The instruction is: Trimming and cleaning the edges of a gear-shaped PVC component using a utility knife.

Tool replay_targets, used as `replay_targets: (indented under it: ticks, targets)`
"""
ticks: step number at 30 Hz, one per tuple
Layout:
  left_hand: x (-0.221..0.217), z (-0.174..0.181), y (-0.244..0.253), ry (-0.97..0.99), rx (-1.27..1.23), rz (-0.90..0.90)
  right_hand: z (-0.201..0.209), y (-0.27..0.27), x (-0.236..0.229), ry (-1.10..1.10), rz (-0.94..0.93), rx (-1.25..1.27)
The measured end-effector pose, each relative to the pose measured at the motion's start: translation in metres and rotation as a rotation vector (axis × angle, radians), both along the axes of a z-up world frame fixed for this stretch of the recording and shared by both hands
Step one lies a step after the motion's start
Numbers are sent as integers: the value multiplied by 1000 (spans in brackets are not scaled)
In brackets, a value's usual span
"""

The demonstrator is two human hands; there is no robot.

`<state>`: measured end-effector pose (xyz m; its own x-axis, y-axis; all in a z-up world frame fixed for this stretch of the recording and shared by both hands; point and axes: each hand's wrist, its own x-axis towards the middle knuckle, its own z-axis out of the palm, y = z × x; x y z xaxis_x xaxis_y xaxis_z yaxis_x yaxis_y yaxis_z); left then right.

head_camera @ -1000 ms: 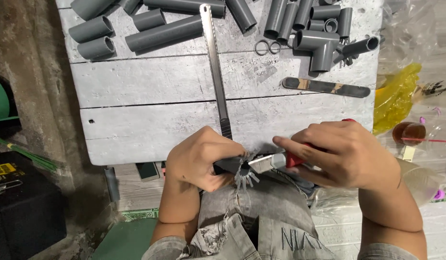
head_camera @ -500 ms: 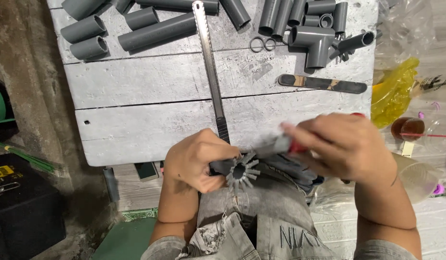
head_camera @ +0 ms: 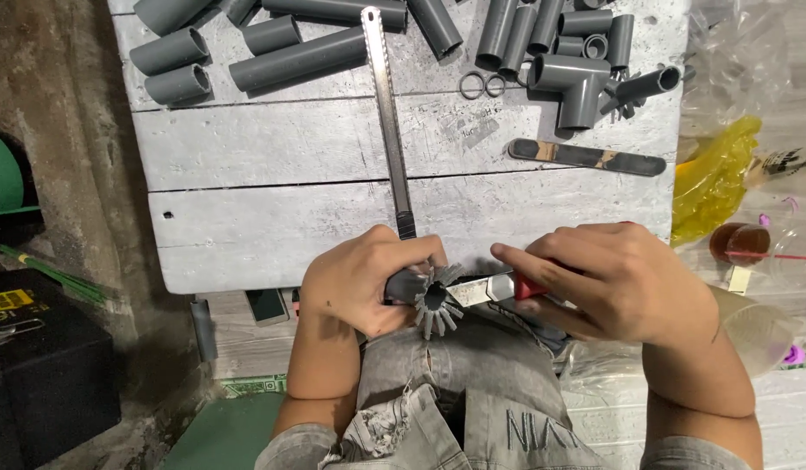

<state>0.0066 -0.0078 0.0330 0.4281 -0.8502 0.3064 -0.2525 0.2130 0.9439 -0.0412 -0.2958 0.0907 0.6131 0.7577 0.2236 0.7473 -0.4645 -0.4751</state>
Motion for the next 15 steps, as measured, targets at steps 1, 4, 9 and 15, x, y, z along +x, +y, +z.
replay_targets:
  ticks: [1,4,9,15]
  targets:
    - [0,-3,0,-2,-1,0,0,1,0,-2,0,-1]
    - [0,-13,-1,-75,-54,52,-1,2,-3,7,-19,2]
    - [-3,-15,-3,-283,-121,227,-3,1,-7,-29,-74,-44]
    - [-2,-7,-2,-302,-98,288,0,5,-10,-126,-188,-71]
